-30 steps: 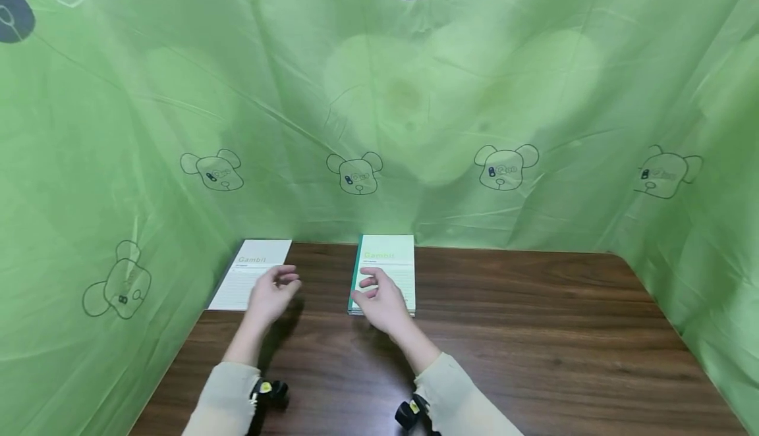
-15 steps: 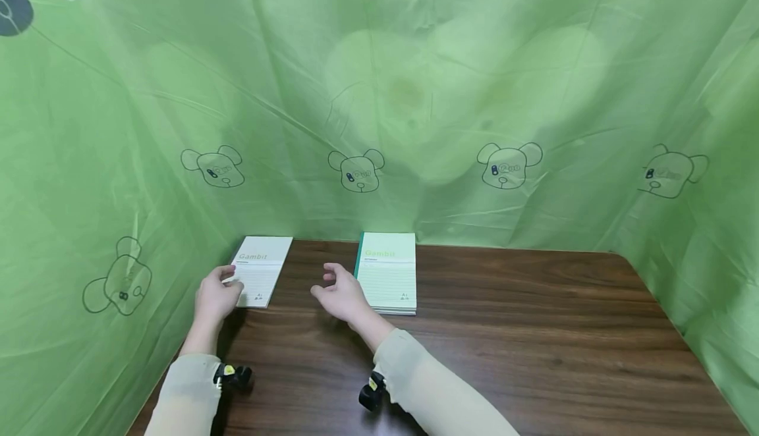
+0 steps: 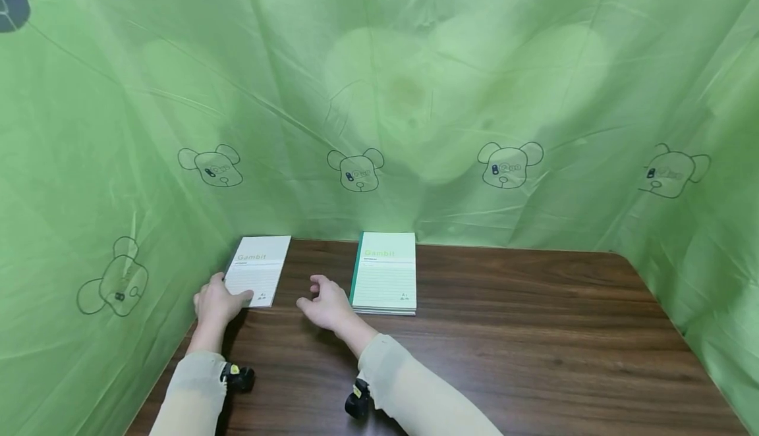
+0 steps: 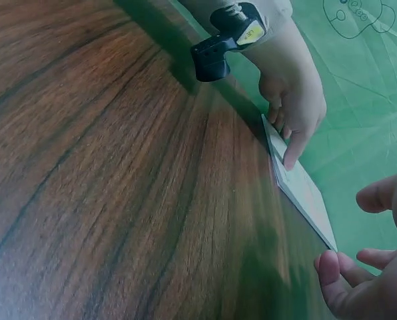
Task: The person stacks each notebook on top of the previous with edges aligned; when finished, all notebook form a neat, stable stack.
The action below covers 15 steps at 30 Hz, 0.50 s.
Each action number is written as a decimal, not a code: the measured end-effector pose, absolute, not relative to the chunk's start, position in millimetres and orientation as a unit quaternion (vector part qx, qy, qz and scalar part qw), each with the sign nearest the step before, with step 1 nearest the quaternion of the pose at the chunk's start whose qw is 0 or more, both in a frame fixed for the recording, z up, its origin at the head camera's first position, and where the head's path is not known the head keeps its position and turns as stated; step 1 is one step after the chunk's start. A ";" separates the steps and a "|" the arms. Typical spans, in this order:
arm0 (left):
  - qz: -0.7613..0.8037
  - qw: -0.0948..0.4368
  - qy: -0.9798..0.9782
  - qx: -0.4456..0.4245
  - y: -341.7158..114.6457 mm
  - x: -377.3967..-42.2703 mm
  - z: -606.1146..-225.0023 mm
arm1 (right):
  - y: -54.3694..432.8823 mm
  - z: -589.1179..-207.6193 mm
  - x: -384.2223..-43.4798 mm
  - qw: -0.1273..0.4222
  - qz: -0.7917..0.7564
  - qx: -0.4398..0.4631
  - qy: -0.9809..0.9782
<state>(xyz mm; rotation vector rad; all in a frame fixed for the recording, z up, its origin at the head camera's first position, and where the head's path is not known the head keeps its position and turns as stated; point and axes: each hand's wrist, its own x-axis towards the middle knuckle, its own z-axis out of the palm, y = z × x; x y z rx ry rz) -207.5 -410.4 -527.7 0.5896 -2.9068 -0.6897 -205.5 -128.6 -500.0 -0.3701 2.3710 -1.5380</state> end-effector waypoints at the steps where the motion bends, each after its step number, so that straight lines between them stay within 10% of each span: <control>1: -0.227 0.044 -0.954 0.193 -408.8 -206.6 -526.5 | -129.4 -500.0 -205.2 0.146 -0.530 -0.127 0.826; 15: -0.228 0.032 -0.963 0.142 -369.5 -187.4 -519.6 | -135.7 -511.5 -198.2 0.181 -0.531 -0.112 0.821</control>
